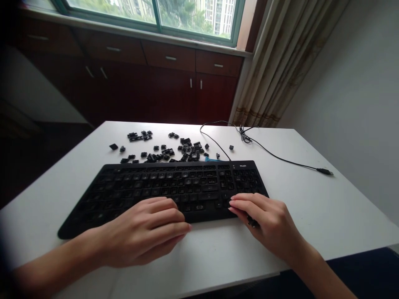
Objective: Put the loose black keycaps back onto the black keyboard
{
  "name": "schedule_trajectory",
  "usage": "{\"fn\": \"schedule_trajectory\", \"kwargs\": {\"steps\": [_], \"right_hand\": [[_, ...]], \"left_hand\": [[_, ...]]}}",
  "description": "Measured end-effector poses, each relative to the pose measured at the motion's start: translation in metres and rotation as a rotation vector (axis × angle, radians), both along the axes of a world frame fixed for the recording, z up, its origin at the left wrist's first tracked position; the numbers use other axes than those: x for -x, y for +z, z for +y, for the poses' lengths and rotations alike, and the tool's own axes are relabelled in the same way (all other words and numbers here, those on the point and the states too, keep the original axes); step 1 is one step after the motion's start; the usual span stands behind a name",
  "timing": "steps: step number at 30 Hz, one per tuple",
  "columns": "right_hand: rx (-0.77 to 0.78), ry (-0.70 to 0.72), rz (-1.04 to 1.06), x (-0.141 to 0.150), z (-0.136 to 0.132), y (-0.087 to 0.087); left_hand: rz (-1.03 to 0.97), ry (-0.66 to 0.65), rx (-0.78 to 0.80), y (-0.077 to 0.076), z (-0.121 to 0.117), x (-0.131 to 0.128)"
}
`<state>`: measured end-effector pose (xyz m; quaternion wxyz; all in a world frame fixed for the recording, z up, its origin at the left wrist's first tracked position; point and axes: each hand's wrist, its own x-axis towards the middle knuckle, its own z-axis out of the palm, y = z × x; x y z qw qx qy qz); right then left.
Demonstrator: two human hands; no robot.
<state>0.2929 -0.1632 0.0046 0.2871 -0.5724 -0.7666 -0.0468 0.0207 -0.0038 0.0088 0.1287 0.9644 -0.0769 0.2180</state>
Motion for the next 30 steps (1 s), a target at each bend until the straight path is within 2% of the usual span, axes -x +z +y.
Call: {"fn": "schedule_trajectory", "kwargs": {"steps": [7,15,30], "right_hand": [[-0.034,-0.006,-0.047,0.0076,0.0069,0.0015],[-0.068,0.016,-0.078,0.0025,0.0046,-0.0025],[-0.024,0.045,-0.107,-0.0016,0.0037,-0.0055]], "left_hand": [[0.032,0.001,-0.009,-0.0014,0.0,-0.0005],[0.037,0.009,-0.015,0.0005,-0.0002,0.0],[0.037,0.019,-0.04,0.002,0.0001,0.0009]]}}
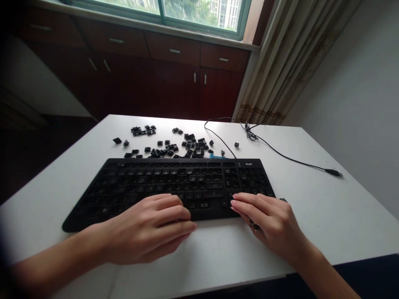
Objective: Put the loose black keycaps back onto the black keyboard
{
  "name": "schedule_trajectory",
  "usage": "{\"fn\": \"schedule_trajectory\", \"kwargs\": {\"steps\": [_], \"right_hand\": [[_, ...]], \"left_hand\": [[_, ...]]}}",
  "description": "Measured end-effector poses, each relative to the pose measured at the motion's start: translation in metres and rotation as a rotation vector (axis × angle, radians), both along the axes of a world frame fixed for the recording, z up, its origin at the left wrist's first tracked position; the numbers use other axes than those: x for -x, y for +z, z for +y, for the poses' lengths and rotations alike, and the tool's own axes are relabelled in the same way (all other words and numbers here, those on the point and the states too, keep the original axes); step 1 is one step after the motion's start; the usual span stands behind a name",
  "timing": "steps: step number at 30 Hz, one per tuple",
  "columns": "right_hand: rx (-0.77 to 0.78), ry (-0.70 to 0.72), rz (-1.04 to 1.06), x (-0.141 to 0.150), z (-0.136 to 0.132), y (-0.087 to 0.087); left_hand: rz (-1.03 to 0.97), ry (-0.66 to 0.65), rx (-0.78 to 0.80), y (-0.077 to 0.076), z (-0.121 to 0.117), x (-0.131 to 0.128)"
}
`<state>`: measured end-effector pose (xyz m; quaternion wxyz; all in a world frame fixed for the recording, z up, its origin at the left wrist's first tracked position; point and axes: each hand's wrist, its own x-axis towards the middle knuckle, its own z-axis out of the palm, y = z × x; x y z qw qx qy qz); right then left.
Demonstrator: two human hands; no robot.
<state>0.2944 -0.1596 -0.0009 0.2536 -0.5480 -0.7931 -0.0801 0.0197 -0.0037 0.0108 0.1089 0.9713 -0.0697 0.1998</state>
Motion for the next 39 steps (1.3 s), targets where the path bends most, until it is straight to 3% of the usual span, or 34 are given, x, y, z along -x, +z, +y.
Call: {"fn": "schedule_trajectory", "kwargs": {"steps": [4,6,10,13,15,18,21,24,29,34,39], "right_hand": [[-0.014,-0.02,0.088,0.002,0.001,0.006],[-0.065,-0.035,0.244,0.007,0.001,0.014],[-0.133,-0.063,0.907,0.026,0.012,0.041],[0.054,0.029,1.247,0.04,0.033,0.061],[0.143,0.089,1.274,0.046,0.045,0.07],[0.097,0.163,1.28,0.048,0.05,0.074],[0.131,0.205,1.255,0.048,0.047,0.063],[0.293,0.158,1.21,0.047,0.048,0.053],[0.208,0.247,1.279,0.043,0.056,0.057],[0.294,0.156,1.234,0.05,0.056,0.056],[0.234,0.203,1.193,0.053,0.053,0.054]], "left_hand": [[-0.003,0.007,-0.007,0.0,0.0,0.0],[-0.009,0.008,-0.004,0.0,0.0,0.0],[-0.014,-0.005,-0.003,0.0,0.0,-0.001],[-0.01,-0.004,0.0,0.0,0.0,0.0],[-0.007,0.003,0.0,-0.001,-0.001,0.0],[-0.004,-0.001,-0.01,-0.003,0.0,0.001],[-0.002,-0.006,-0.018,-0.003,0.0,0.002],[0.0,-0.007,-0.018,-0.003,0.0,0.002],[0.011,-0.015,-0.026,-0.003,0.0,0.002],[0.018,-0.013,-0.023,-0.002,0.0,0.002],[0.014,-0.01,-0.029,-0.001,0.0,0.002]]}}
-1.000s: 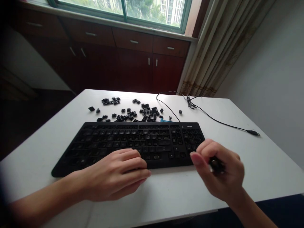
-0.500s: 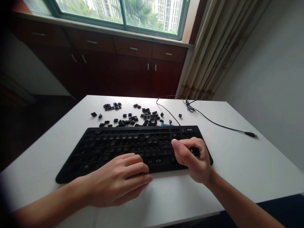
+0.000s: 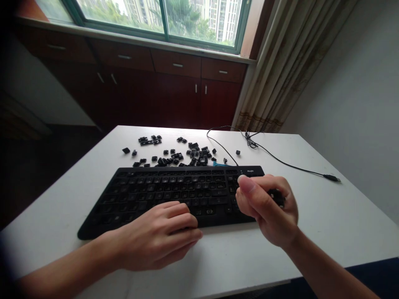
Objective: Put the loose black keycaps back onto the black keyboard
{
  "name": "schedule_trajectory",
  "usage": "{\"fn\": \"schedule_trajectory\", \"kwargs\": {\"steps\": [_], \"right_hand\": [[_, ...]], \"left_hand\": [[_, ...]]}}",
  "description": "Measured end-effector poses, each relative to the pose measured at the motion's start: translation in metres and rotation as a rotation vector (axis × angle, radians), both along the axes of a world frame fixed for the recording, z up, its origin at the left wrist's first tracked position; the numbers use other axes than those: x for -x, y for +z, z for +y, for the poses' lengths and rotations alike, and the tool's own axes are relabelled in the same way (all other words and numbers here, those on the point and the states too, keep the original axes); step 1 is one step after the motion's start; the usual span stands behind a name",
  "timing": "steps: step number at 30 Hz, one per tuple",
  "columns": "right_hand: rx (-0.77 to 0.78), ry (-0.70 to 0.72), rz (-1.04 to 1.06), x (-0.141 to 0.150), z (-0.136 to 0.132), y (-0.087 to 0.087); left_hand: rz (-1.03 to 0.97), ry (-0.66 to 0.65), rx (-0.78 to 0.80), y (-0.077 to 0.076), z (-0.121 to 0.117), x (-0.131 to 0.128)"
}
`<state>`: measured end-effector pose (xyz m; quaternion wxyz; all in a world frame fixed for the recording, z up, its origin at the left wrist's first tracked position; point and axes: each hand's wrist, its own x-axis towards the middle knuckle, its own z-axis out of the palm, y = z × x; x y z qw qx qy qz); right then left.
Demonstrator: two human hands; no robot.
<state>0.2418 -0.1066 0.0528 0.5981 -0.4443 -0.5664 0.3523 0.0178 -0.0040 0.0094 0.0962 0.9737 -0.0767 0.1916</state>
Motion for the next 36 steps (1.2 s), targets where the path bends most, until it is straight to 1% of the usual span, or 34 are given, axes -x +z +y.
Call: {"fn": "schedule_trajectory", "kwargs": {"steps": [2,4,8,10,14,18,22,24,27,30,32,34,36], "right_hand": [[0.052,-0.015,-0.007,-0.001,0.0,-0.002],[0.095,-0.036,0.054,-0.004,-0.001,-0.001],[0.032,-0.051,0.164,-0.01,-0.005,0.007],[0.032,-0.046,0.217,-0.01,-0.004,0.003],[0.158,-0.025,0.203,-0.01,0.0,-0.012],[0.122,-0.049,0.142,-0.009,-0.001,-0.012],[0.227,-0.042,0.085,-0.007,-0.001,-0.015],[0.221,-0.063,0.074,-0.007,-0.001,-0.017],[0.185,-0.073,0.103,-0.008,0.001,-0.022],[0.231,-0.055,0.145,-0.009,0.008,-0.027],[0.244,-0.054,0.172,-0.009,0.016,-0.024],[0.229,-0.081,0.155,-0.01,0.027,-0.015],[0.204,-0.152,0.023,-0.013,0.042,0.0]], "left_hand": [[-0.001,-0.001,-0.001,0.0,0.0,0.0],[0.005,-0.005,-0.006,-0.001,0.001,0.0],[0.013,-0.007,-0.011,0.0,0.001,0.0],[0.01,-0.003,-0.01,0.0,0.001,0.0],[0.005,-0.003,-0.014,0.001,0.0,0.0],[-0.001,0.006,-0.022,0.002,0.0,0.0],[0.005,0.01,-0.028,0.002,0.0,0.0],[0.014,0.005,-0.027,0.002,0.0,0.0],[0.017,0.007,-0.03,0.001,0.0,0.0],[0.015,0.013,-0.036,0.001,0.0,0.001],[0.013,0.015,-0.038,0.002,-0.001,0.001],[0.009,0.015,-0.041,0.003,-0.001,0.001],[0.003,0.017,-0.046,0.004,-0.001,0.001]]}}
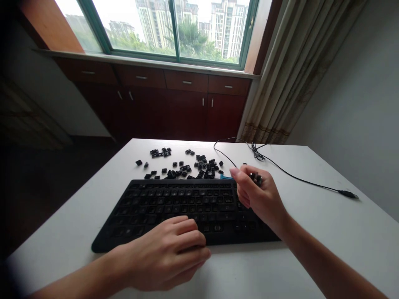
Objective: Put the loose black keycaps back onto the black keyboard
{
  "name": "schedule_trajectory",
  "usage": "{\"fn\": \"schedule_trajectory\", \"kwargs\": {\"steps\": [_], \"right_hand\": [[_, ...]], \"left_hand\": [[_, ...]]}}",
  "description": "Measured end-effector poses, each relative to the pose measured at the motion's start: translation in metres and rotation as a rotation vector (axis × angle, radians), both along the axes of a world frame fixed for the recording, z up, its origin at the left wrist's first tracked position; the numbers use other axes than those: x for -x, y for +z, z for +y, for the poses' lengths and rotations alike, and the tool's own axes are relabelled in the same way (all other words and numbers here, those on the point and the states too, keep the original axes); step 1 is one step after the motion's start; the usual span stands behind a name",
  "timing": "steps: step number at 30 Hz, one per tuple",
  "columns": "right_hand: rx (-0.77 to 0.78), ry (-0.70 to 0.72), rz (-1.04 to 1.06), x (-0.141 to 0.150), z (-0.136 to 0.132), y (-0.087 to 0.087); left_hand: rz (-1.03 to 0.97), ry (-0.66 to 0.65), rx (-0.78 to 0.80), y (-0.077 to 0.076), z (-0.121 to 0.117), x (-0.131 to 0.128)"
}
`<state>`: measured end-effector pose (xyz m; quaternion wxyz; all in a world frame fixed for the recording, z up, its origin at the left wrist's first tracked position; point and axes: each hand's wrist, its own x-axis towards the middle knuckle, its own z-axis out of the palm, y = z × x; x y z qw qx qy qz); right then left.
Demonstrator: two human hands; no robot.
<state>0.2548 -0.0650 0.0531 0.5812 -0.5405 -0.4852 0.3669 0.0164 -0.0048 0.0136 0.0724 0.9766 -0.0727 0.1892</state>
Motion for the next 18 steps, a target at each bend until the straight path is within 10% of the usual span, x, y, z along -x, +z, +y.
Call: {"fn": "schedule_trajectory", "kwargs": {"steps": [5,9,18], "right_hand": [[-0.041,-0.181,-0.776,-0.013,0.046,0.02],[0.021,0.001,-1.159,-0.013,0.085,0.006],[0.104,0.221,-1.351,0.016,0.144,-0.019]], "left_hand": [[-0.003,0.006,-0.002,-0.001,0.001,0.001],[-0.004,0.008,-0.018,-0.002,0.001,0.002],[-0.046,0.001,-0.11,-0.005,0.003,0.005]]}}
